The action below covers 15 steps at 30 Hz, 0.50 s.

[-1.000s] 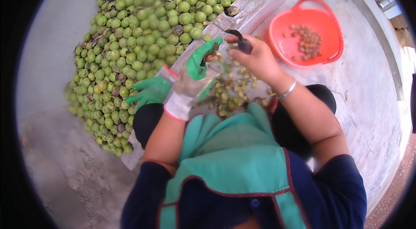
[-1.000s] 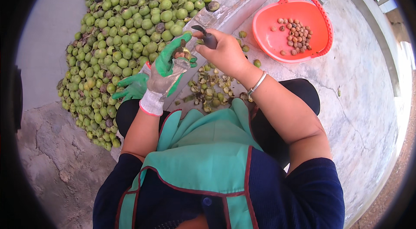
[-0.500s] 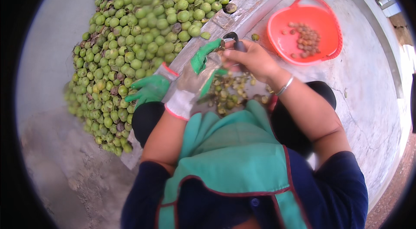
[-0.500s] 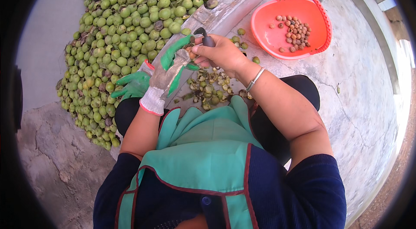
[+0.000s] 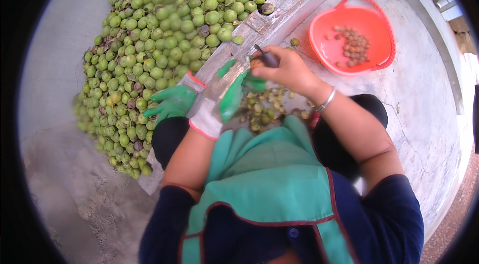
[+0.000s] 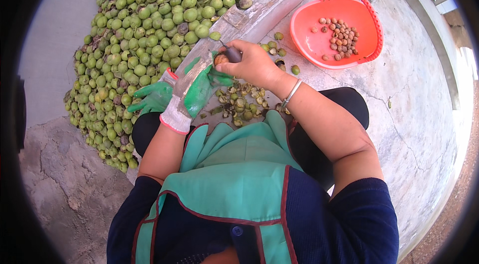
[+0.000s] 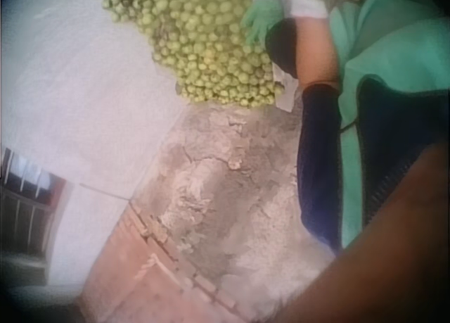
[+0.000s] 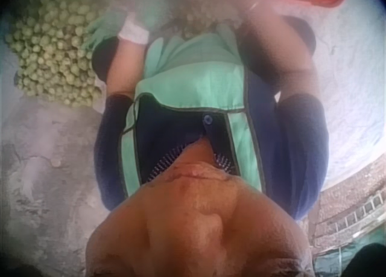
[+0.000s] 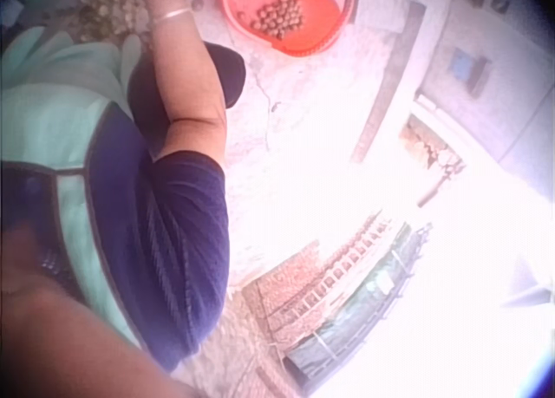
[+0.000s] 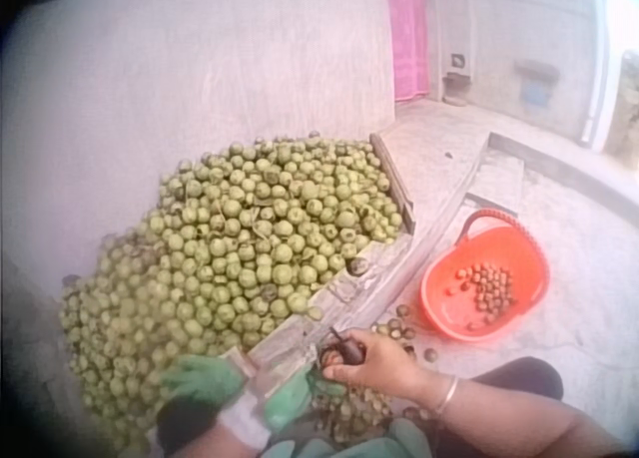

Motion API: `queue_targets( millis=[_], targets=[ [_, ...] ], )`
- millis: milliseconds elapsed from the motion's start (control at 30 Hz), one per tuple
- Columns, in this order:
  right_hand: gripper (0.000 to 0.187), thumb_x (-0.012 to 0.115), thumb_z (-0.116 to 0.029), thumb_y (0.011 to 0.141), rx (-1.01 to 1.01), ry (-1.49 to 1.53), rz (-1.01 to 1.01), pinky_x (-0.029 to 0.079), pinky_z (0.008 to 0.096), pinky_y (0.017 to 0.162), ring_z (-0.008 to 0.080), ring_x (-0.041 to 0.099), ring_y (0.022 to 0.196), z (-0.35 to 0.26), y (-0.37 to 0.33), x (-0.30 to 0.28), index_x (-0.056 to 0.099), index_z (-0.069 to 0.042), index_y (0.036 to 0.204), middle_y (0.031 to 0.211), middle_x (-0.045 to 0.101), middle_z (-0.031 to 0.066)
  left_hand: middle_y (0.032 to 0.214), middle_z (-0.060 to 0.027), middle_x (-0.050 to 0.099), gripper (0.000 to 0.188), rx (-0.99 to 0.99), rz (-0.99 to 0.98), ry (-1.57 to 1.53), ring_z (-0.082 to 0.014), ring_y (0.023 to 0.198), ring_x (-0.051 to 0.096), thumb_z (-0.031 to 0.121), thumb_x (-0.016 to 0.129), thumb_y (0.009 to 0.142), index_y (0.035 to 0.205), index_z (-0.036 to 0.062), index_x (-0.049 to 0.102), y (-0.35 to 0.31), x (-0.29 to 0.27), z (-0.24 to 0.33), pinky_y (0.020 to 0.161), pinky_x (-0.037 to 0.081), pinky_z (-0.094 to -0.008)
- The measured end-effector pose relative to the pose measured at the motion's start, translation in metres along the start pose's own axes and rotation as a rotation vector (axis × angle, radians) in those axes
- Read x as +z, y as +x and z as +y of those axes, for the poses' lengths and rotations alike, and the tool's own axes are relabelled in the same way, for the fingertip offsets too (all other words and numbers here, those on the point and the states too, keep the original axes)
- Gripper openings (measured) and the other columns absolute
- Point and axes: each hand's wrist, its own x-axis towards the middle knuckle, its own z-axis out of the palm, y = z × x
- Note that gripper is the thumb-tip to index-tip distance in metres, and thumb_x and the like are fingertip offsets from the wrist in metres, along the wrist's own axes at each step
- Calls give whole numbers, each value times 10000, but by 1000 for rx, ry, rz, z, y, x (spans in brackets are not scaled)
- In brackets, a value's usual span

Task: The person peels the green skin from fruit using a small knife. The person reaches into a pile of green fruit, picks one up, removes the skin with the knife, and places the peeled fruit into a red bucket.

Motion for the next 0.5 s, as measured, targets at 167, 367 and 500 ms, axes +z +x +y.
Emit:
queue_targets(
  millis=[167,367,500],
  targets=[
    [390,767,-215,750,55,-101,12,509,301,760,155,631,788,-3,-4,6,630,-38,1070,877,672,103,1146,-109,608,423,126,86,662,-173,1022,594,257,516,970,1291,-18,503,0,-8,-5,884,493,-319],
    [402,769,-217,754,22,-180,4,517,310,727,154,627,759,-5,-8,3,631,-37,1086,868,669,97,1126,-120,630,416,314,63,1227,-182,1023,596,251,530,948,1277,-3,528,-7,-18,-10,887,469,-324],
    [373,740,-249,810,160,42,-105,512,291,680,134,633,778,-9,-5,-4,629,-53,1107,933,670,47,1144,-133,620,364,349,92,1042,-232,1027,603,195,555,930,1251,22,547,-5,-23,-8,842,497,-373]
  ],
)
